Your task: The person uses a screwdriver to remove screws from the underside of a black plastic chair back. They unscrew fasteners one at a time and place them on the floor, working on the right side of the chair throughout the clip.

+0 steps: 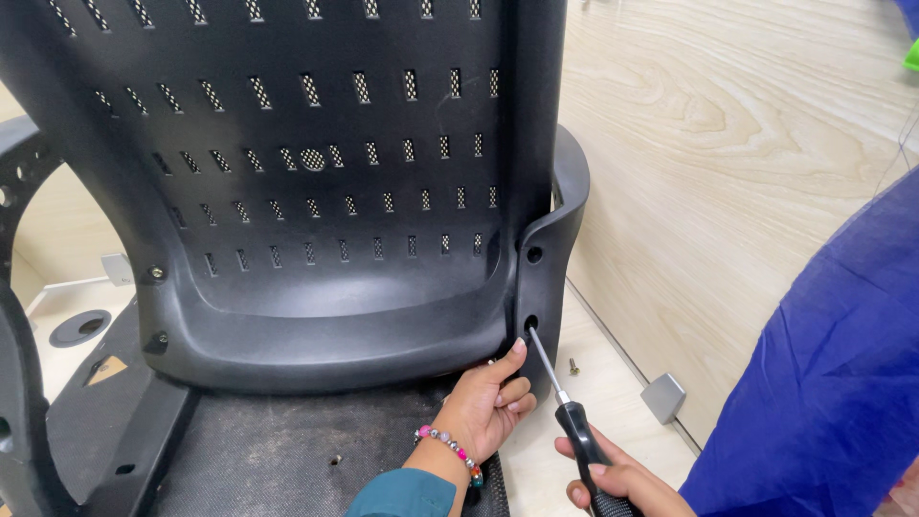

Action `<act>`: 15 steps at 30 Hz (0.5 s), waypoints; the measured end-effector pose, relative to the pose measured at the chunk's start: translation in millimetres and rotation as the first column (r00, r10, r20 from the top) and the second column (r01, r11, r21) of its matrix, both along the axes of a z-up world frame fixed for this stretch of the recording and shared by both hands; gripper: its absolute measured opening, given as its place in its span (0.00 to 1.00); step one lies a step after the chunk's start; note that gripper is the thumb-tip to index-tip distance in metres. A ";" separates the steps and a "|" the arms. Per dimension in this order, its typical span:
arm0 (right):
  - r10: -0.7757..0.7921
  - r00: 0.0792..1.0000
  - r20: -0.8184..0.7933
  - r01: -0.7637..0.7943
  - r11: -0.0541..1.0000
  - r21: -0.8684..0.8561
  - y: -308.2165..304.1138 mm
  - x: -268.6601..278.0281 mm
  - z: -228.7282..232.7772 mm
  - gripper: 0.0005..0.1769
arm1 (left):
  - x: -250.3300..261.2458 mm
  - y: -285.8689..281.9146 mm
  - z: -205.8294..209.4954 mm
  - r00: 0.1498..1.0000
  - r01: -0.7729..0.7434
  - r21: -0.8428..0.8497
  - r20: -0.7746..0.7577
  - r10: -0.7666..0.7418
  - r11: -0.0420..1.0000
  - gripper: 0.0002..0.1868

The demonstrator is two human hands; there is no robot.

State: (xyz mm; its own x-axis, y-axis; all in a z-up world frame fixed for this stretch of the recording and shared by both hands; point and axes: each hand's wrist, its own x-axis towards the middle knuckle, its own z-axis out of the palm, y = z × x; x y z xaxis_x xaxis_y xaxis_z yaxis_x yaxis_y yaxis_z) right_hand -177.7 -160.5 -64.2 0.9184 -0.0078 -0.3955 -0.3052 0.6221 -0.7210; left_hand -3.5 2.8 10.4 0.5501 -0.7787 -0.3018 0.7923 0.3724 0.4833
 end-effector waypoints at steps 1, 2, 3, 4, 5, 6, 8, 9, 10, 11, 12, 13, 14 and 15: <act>0.018 0.999 0.038 -0.017 1.000 -0.011 0.3 0.3 -1.2 0.38 | 0.1 0.1 0.2 1.000 -0.001 0.005 -0.002 0.001 1.000 0.14; 0.037 0.997 0.074 -0.035 0.999 -0.022 1.7 0.0 -2.0 0.38 | 0.0 0.3 0.0 1.000 0.000 0.002 0.001 0.000 1.000 0.15; 0.056 0.992 0.111 -0.052 0.998 -0.034 3.6 -0.8 -2.3 0.38 | -0.1 0.4 -0.1 1.000 0.001 -0.001 0.003 -0.001 1.000 0.15; -0.046 0.998 0.042 0.050 0.996 -0.079 6.0 -1.1 -2.2 0.39 | 0.2 0.3 0.1 1.000 0.003 -0.004 0.008 -0.003 1.000 0.15; -0.152 0.988 -0.020 0.148 0.980 -0.131 9.2 -1.8 -1.9 0.40 | 0.0 0.1 0.1 1.000 0.006 -0.004 0.009 -0.006 1.000 0.15; -0.258 0.963 -0.074 0.240 0.952 -0.189 12.7 -2.1 -1.4 0.41 | -0.3 0.3 0.1 1.000 0.007 -0.003 0.010 -0.007 1.000 0.14; -0.257 0.966 -0.024 0.247 0.948 -0.201 18.6 -1.5 -0.6 0.41 | -0.8 0.7 -0.4 1.000 0.008 -0.007 0.016 -0.008 1.000 0.14; -0.255 0.967 0.001 0.249 0.946 -0.207 21.4 -0.4 -0.7 0.41 | -0.8 1.0 -0.9 1.000 0.007 -0.012 0.021 -0.007 1.000 0.14; -0.263 0.965 -0.002 0.255 0.940 -0.227 23.7 1.1 -1.1 0.40 | -0.4 0.9 -1.0 1.000 0.008 -0.018 0.028 -0.007 1.000 0.15; -0.271 0.963 -0.004 0.261 0.933 -0.248 25.7 2.9 -1.7 0.40 | -0.2 1.0 -1.4 1.000 0.002 -0.010 0.028 -0.002 1.000 0.14; -0.279 0.960 -0.005 0.267 0.926 -0.268 28.0 3.8 -3.1 0.39 | -0.1 0.6 -1.9 1.000 -0.002 -0.003 0.029 0.002 1.000 0.14; -0.307 0.951 -0.028 0.289 0.921 -0.261 30.2 3.9 -4.8 0.39 | 0.0 0.1 -2.6 1.000 -0.007 0.005 0.030 0.007 1.000 0.14; -0.331 0.942 -0.051 0.309 0.917 -0.254 32.3 5.6 -6.5 0.39 | 0.3 -0.2 -3.3 1.000 -0.003 -0.001 0.030 0.003 1.000 0.15; -0.355 0.932 -0.075 0.328 0.912 -0.248 34.2 5.9 -8.1 0.38 | 0.2 -0.6 -4.1 1.000 0.001 -0.006 0.029 -0.001 1.000 0.15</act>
State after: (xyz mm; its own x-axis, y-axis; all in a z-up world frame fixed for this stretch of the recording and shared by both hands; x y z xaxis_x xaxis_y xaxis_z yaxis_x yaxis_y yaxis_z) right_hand -171.8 -126.3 -72.3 0.7916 -0.4149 -0.4486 -0.1929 0.5269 -0.8277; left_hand -3.3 2.2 6.2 0.5576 -0.7810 -0.2811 0.7783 0.3742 0.5042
